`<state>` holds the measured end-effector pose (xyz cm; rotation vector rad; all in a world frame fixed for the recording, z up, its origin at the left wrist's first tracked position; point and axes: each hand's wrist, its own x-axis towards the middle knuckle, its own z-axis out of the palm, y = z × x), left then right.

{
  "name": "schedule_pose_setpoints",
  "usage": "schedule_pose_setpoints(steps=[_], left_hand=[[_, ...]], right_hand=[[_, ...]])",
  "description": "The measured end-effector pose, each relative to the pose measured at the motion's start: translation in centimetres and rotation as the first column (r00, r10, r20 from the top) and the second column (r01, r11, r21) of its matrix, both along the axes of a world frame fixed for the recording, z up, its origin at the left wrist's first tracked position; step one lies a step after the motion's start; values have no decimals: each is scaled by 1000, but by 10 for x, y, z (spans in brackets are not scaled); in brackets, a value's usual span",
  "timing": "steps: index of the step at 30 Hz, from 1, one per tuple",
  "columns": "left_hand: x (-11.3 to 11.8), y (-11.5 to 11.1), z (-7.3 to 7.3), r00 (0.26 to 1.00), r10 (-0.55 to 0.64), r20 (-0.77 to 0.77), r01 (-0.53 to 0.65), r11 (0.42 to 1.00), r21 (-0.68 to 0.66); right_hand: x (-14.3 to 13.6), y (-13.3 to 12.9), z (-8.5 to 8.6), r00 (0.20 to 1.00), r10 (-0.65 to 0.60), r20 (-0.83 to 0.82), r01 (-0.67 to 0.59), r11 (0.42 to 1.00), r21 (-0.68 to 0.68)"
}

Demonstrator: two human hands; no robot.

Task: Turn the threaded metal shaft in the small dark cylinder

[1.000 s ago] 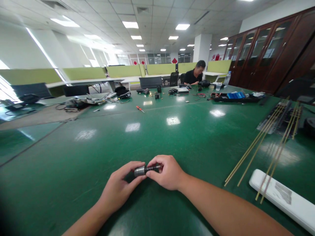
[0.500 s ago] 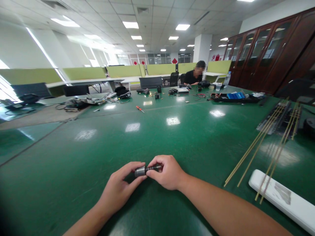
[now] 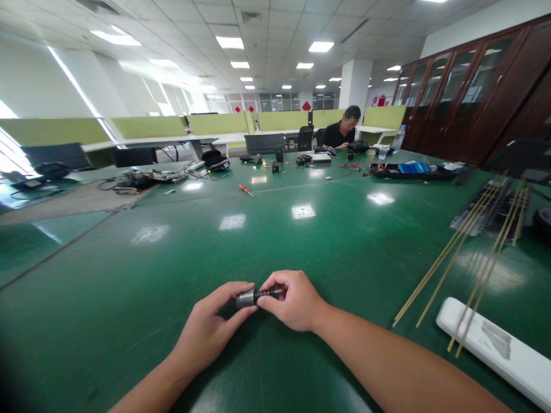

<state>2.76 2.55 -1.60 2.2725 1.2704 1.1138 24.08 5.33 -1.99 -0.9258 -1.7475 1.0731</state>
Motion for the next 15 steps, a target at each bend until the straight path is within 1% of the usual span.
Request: schedule_pose_setpoints(steps=[6, 15], left_hand=[[1, 1, 1, 1000, -1, -2, 1, 1000, 12], [0, 0, -1, 1000, -2, -6, 2, 1000, 17]], right_hand=[[0, 0, 0, 1000, 3, -11, -3, 1000, -12], [0, 0, -1, 1000, -12, 2, 12, 1000, 12]])
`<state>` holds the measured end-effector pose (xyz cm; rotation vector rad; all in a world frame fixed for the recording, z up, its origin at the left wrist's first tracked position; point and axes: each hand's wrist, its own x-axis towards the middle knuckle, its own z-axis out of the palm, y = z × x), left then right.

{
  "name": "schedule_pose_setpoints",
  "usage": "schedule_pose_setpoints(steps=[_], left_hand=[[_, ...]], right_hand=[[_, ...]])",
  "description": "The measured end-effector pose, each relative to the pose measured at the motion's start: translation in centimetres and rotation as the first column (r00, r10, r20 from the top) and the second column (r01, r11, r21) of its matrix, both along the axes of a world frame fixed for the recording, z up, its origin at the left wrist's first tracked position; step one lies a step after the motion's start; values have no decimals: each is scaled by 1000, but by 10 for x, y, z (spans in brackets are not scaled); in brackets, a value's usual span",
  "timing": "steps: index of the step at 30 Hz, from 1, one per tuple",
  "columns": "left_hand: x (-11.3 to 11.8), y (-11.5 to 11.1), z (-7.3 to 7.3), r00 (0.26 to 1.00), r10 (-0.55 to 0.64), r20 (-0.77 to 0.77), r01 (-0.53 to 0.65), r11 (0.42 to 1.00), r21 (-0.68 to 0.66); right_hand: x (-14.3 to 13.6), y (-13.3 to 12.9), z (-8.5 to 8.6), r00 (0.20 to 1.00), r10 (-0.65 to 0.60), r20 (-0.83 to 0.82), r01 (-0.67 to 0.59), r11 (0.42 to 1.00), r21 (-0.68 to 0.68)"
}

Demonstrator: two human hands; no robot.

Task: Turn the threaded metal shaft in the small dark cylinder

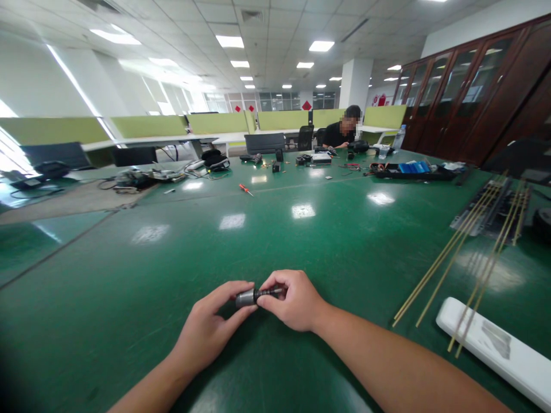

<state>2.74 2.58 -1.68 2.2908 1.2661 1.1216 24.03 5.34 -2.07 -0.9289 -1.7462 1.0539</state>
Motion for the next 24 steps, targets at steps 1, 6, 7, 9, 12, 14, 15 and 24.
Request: schedule_pose_setpoints(steps=[1, 6, 7, 9, 12, 14, 15, 24], left_hand=[[0, 0, 0, 1000, -1, 2, 1, 1000, 1], [0, 1, 2, 1000, 5, 17, -5, 1000, 16], [0, 1, 2, 1000, 6, 18, -7, 1000, 19], [0, 1, 2, 1000, 8, 19, -8, 1000, 21], [1, 0, 3, 1000, 12, 23, -12, 1000, 15], [1, 0, 3, 999, 14, 29, -14, 1000, 9], [1, 0, 3, 999, 14, 31, -14, 1000, 7], [1, 1, 4, 999, 16, 31, -16, 1000, -7]], right_hand=[[0, 0, 0, 1000, -1, 1, 1, 1000, -3], [0, 1, -3, 1000, 14, -21, -15, 999, -41], [0, 1, -3, 999, 19, -32, -21, 999, -50], [0, 1, -4, 999, 21, -44, -23, 998, -57], [1, 1, -5, 999, 12, -42, -15, 998, -56], [1, 1, -5, 999, 9, -39, -11, 998, -57], [1, 1, -5, 999, 8, -39, -10, 998, -57], [2, 0, -3, 1000, -1, -20, 1, 999, -39]])
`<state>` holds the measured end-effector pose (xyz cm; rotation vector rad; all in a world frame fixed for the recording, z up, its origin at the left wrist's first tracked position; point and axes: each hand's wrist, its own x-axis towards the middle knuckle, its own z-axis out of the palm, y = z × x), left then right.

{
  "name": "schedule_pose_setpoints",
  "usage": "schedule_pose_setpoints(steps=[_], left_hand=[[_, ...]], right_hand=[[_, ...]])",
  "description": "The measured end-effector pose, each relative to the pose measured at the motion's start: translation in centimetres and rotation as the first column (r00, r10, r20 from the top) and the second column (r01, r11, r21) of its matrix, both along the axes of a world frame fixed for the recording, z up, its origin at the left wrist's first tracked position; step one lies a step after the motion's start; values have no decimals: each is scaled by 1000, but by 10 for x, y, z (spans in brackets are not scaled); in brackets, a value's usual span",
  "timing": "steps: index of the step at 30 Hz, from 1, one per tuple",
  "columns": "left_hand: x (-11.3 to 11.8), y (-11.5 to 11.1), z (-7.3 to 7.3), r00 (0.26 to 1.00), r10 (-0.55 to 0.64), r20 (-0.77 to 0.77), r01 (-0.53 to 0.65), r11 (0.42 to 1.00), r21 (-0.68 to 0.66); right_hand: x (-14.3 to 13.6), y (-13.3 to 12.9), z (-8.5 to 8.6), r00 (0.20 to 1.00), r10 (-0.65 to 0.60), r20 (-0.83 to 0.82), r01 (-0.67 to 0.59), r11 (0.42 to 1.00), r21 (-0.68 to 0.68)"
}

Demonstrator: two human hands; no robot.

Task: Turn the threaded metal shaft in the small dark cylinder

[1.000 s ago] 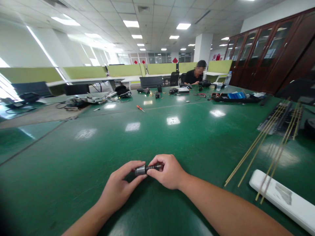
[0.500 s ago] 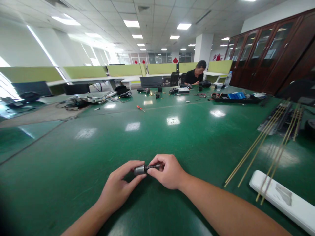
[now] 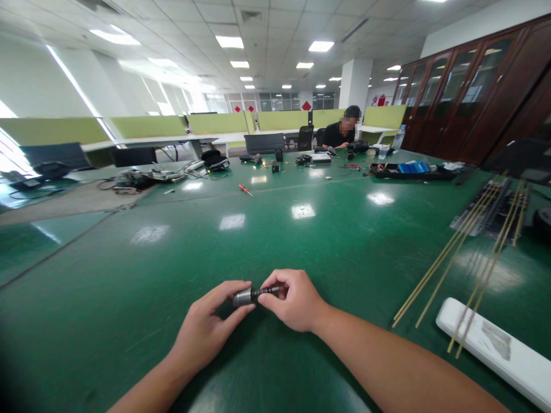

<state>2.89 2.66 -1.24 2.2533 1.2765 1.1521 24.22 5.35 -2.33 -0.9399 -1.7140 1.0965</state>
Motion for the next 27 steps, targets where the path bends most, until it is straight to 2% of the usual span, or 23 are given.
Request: schedule_pose_setpoints(steps=[27], left_hand=[[1, -1, 4, 1000, -21, -2, 21, 999, 49]], right_hand=[[1, 0, 3, 1000, -7, -16, 7, 1000, -7]])
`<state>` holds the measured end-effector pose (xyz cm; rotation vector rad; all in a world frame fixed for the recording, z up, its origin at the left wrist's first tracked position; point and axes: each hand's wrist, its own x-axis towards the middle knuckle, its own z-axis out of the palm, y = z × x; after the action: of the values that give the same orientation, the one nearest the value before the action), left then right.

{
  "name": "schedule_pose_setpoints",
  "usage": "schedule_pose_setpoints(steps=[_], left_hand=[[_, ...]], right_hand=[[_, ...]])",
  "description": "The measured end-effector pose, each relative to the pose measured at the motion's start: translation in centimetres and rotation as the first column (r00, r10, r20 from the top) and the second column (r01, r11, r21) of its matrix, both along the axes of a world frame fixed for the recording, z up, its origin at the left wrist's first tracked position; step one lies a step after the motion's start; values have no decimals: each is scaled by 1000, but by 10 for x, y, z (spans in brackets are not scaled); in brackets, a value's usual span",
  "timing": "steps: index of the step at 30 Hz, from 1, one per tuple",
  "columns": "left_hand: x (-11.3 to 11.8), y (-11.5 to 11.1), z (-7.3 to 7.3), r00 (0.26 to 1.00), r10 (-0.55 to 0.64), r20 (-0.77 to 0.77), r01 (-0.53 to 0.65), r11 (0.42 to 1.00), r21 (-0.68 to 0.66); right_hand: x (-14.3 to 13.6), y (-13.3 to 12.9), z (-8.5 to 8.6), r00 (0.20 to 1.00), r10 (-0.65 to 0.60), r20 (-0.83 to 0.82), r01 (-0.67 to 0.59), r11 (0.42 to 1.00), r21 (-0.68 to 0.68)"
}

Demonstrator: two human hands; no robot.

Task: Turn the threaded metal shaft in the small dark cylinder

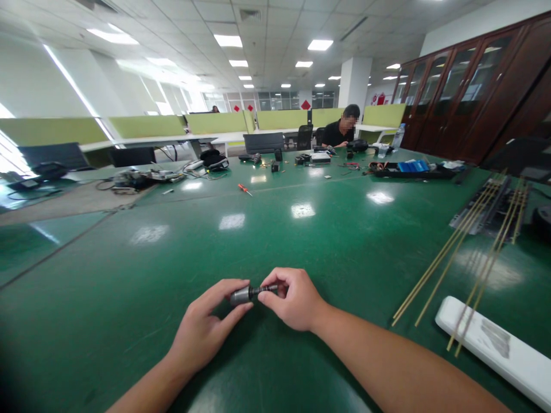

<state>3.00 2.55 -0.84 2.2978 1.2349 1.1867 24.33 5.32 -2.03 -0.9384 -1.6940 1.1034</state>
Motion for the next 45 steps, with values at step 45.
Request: schedule_pose_setpoints(steps=[45], left_hand=[[-2, 1, -1, 999, 45, 16, -45, 999, -2]], right_hand=[[2, 0, 1, 999, -32, -18, 32, 999, 17]])
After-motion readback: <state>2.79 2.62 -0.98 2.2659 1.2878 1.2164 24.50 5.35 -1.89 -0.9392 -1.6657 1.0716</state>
